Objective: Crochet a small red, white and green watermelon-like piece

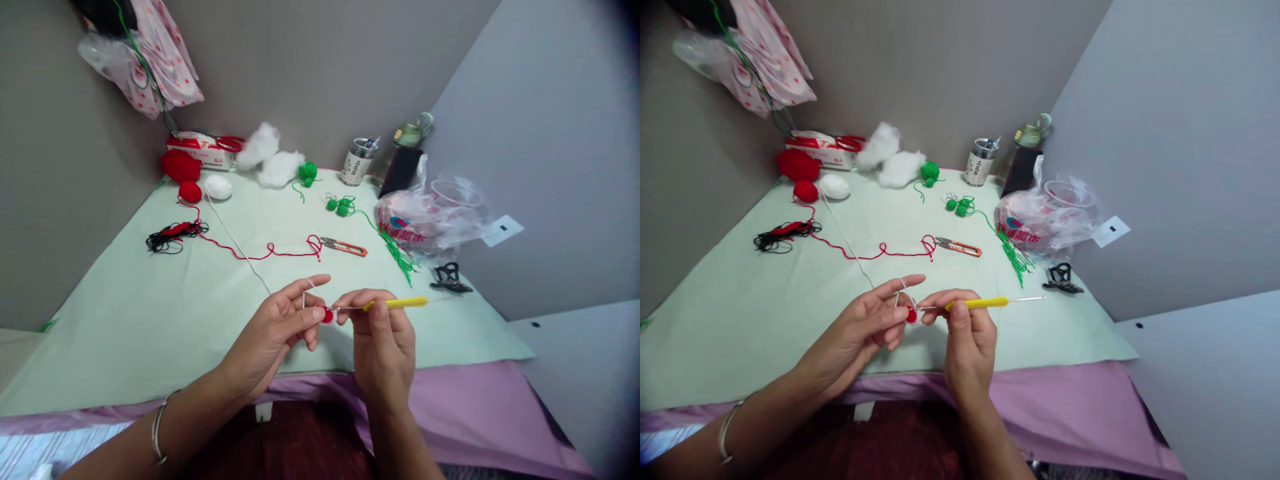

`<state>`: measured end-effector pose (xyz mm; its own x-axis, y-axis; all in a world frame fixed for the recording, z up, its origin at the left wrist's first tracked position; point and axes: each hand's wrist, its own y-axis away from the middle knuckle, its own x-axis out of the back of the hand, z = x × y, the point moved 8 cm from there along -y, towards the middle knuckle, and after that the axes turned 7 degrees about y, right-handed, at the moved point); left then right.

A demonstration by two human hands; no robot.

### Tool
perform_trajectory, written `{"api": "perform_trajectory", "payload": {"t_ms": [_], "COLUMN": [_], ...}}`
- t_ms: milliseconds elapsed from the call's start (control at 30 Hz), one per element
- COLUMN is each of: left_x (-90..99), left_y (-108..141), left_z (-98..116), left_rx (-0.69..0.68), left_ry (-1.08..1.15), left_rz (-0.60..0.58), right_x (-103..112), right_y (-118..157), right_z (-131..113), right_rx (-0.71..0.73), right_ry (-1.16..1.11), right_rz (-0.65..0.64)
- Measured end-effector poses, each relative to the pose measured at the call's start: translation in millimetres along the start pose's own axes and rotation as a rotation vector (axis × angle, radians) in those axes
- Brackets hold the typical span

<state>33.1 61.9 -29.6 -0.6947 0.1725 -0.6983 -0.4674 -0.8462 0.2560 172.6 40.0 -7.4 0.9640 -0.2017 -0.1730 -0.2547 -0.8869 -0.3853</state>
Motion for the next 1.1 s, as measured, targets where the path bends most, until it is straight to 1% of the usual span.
{"api": "perform_trajectory", "payload": {"t_ms": [67, 133, 200, 267, 333, 367, 400, 433, 467, 533, 600, 633, 700, 767, 800, 867, 933, 967, 1000, 1033, 1100], "left_x": [1.1, 2.3, 2.8, 3.5, 3.7, 3.6, 3.1, 2.4, 2.0, 2.6, 3.1, 2.1, -1.4, -3.1, -2.8, -0.8, 0.5, 1.1, 1.9, 2.8, 4.5], "left_y": [0, 0, 1, 2, 2, 1, 0, -1, -2, -3, -3, -3, -3, -2, -1, -1, -3, -4, -5, -6, -8], "left_z": [3, 7, 9, 10, 7, 4, 0, -4, -8, -9, -5, -3, 0, 3, 4, 3, -3, -6, -9, -10, -9], "left_rx": [-0.044, -0.105, -0.156, -0.179, -0.160, -0.126, -0.075, -0.017, 0.035, 0.083, 0.050, 0.024, -0.027, -0.087, -0.112, -0.128, -0.068, -0.022, 0.019, 0.047, 0.051], "left_ry": [-0.052, -0.126, -0.196, -0.227, -0.190, -0.144, -0.087, -0.028, 0.024, 0.082, 0.070, 0.047, -0.018, -0.086, -0.109, -0.113, -0.048, 0.000, 0.050, 0.094, 0.146], "left_rz": [0.010, 0.031, 0.055, 0.080, 0.079, 0.066, 0.044, 0.019, 0.000, -0.009, 0.004, 0.004, -0.002, 0.015, 0.030, 0.056, 0.047, 0.040, 0.037, 0.039, 0.057], "right_x": [1, 1, -2, -8, -16, -18, -18, -17, -13, -2, 5, 4, -2, -7, -8, -9, -11, -12, -11, -9, -1], "right_y": [2, 5, 11, 19, 27, 30, 31, 31, 29, 20, 11, 7, 3, 2, 4, 11, 19, 22, 22, 20, 13], "right_z": [-6, -16, -26, -34, -36, -36, -35, -34, -33, -29, -22, -18, -13, -14, -15, -22, -29, -31, -32, -31, -27], "right_rx": [0.043, 0.137, 0.284, 0.452, 0.594, 0.640, 0.655, 0.637, 0.586, 0.424, 0.256, 0.192, 0.124, 0.135, 0.170, 0.292, 0.424, 0.468, 0.481, 0.458, 0.331], "right_ry": [0.090, 0.245, 0.413, 0.592, 0.791, 0.871, 0.913, 0.906, 0.846, 0.619, 0.364, 0.274, 0.198, 0.250, 0.315, 0.522, 0.728, 0.782, 0.787, 0.741, 0.552], "right_rz": [-0.016, -0.022, -0.039, -0.082, -0.119, -0.127, -0.120, -0.107, -0.082, -0.011, 0.040, 0.031, -0.005, -0.022, -0.018, 0.011, 0.027, 0.030, 0.029, 0.034, 0.068]}}
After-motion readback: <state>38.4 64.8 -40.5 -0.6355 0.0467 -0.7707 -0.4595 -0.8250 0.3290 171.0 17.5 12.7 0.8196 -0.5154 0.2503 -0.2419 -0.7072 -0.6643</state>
